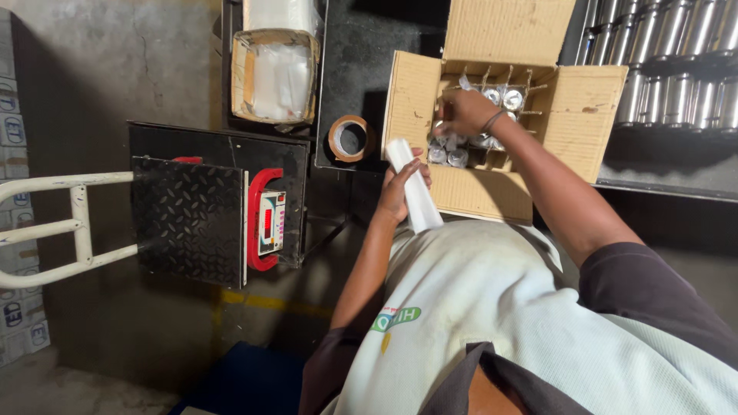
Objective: The person picks cylindrical metal objects from a tray, wipes them with a white cloth, and places them into a cardboard box with dividers. After filling the box, the person closes the flaps and seals the box with brown packing tape.
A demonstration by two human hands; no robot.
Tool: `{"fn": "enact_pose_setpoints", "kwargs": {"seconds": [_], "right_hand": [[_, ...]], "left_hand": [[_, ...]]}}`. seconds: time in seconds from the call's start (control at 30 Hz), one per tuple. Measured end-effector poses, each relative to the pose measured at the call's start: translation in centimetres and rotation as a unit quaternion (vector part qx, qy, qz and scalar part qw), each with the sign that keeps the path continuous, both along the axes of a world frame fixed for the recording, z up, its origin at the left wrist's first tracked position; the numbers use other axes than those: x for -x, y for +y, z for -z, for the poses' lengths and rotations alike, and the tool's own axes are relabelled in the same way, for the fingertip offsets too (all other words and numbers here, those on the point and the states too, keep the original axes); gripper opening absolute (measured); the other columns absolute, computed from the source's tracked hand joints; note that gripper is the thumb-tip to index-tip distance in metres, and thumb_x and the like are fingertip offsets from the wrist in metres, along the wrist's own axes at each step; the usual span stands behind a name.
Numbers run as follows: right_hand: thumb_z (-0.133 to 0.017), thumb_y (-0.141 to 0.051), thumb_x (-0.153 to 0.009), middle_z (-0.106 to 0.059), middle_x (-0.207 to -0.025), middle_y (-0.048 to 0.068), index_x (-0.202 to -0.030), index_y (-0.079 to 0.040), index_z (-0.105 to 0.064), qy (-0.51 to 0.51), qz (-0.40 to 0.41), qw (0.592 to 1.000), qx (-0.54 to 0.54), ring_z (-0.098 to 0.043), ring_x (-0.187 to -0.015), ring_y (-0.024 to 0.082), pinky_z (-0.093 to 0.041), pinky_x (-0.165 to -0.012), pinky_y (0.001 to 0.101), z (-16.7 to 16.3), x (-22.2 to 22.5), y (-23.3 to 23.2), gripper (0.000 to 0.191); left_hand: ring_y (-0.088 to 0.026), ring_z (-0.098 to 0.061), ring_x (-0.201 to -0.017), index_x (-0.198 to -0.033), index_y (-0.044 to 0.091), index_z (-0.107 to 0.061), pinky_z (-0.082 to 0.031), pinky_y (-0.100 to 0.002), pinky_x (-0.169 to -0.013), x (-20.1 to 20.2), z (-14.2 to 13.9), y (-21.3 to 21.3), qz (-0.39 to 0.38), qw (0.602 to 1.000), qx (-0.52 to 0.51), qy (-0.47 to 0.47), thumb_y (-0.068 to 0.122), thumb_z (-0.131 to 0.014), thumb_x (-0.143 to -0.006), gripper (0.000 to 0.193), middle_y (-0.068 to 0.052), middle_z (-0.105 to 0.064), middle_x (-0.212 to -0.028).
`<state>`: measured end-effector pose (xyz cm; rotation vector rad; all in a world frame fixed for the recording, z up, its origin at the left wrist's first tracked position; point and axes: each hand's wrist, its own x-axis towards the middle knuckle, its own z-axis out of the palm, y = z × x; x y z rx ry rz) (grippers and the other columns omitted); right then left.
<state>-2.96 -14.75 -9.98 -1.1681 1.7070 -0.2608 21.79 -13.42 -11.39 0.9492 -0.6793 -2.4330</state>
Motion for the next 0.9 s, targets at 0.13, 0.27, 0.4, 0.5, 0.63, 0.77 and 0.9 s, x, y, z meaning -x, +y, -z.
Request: {"fn": "enact_pose_setpoints", "kwargs": {"seconds": [0.13, 0.27, 0.4, 0.5, 0.63, 0.77, 0.9], "right_hand": [[-0.075, -0.015, -0.075, -0.076, -0.095, 0.009, -0.106, -0.01, -0.069, 0.092, -0.059, 0.985, 0.136, -0.073, -0.083, 0.027, -0.059, -0.075, 0.0411, -0.6, -0.2, 1.8, 0.033], [-0.067, -0.019, -0.103, -0.073, -0.102, 0.014, -0.117, -0.005, -0.063, 0.044, 0.11, 0.923, 0.367, -0.072, -0.089, 0.029, -0.054, -0.079, 0.0429, -4.1, -1.9, 6.4, 0.02], [-0.071, -0.023, -0.095, -0.073, -0.094, 0.015, -0.109, -0.007, -0.071, 0.083, 0.168, 0.923, 0.337, -0.07, -0.082, 0.03, -0.056, -0.072, 0.0425, -5.1, -3.8, 11.1, 0.022], [-0.069, -0.027, -0.106, -0.067, -0.09, 0.018, -0.102, -0.004, -0.072, -0.084, 0.28, 0.906, 0.306, -0.061, -0.082, 0.038, -0.05, -0.074, 0.0443, -3.9, -0.3, 13.7, 0.024], [-0.076, -0.028, -0.093, -0.076, -0.093, 0.009, -0.101, -0.009, -0.078, 0.201, 0.172, 0.93, 0.254, -0.07, -0.084, 0.026, -0.053, -0.073, 0.0377, -3.9, 4.3, 17.7, 0.021], [-0.079, -0.027, -0.092, -0.067, -0.107, 0.016, -0.134, 0.001, -0.061, -0.008, 0.185, 0.89, 0.416, -0.062, -0.09, 0.025, -0.049, -0.076, 0.0366, -5.8, 2.6, 19.4, 0.054], [-0.071, -0.016, -0.083, -0.063, -0.096, 0.019, -0.142, -0.002, -0.06, -0.057, 0.39, 0.863, 0.316, -0.063, -0.085, 0.035, -0.056, -0.078, 0.0476, -5.7, 3.3, 21.7, 0.062]], "left_hand": [[-0.029, -0.075, -0.096, -0.123, -0.007, -0.06, -0.062, -0.042, -0.083, -0.3, -0.9, -1.2, 0.103, 0.994, 0.027, 0.004, 0.017, -0.063, -0.1, 0.034, -0.021, -0.074, -0.108], [-0.029, -0.072, -0.105, -0.128, -0.008, -0.06, -0.059, -0.043, -0.09, 2.6, 0.3, -1.0, -0.036, 0.99, 0.135, -0.022, 0.017, -0.069, -0.098, 0.039, -0.023, -0.069, -0.122], [-0.017, -0.073, -0.117, -0.135, 0.002, -0.061, -0.06, -0.03, -0.099, 5.7, 2.2, 0.3, 0.0, 0.998, -0.012, 0.059, 0.024, -0.066, -0.099, 0.043, -0.014, -0.063, -0.141], [-0.015, -0.067, -0.088, -0.136, 0.001, -0.058, -0.054, -0.028, -0.068, 8.0, 2.9, -0.6, 0.06, 0.998, 0.009, 0.005, 0.024, -0.072, -0.1, 0.044, -0.014, -0.062, -0.126], [-0.017, -0.057, -0.059, -0.109, -0.011, -0.08, -0.044, -0.03, -0.049, 10.5, 1.2, -1.2, 0.224, 0.887, 0.341, -0.214, 0.021, -0.078, -0.1, 0.033, -0.021, -0.076, -0.088], [-0.01, -0.066, -0.05, -0.103, 0.008, -0.078, -0.054, -0.024, -0.045, 12.4, -3.2, 2.0, 0.233, 0.857, 0.437, -0.138, 0.011, -0.07, -0.088, 0.017, -0.002, -0.073, -0.072], [-0.012, -0.063, -0.047, -0.096, 0.005, -0.077, -0.05, -0.027, -0.04, 12.7, -7.0, 2.4, 0.241, 0.83, 0.455, -0.213, 0.013, -0.074, -0.086, 0.013, -0.004, -0.07, -0.065]]}}
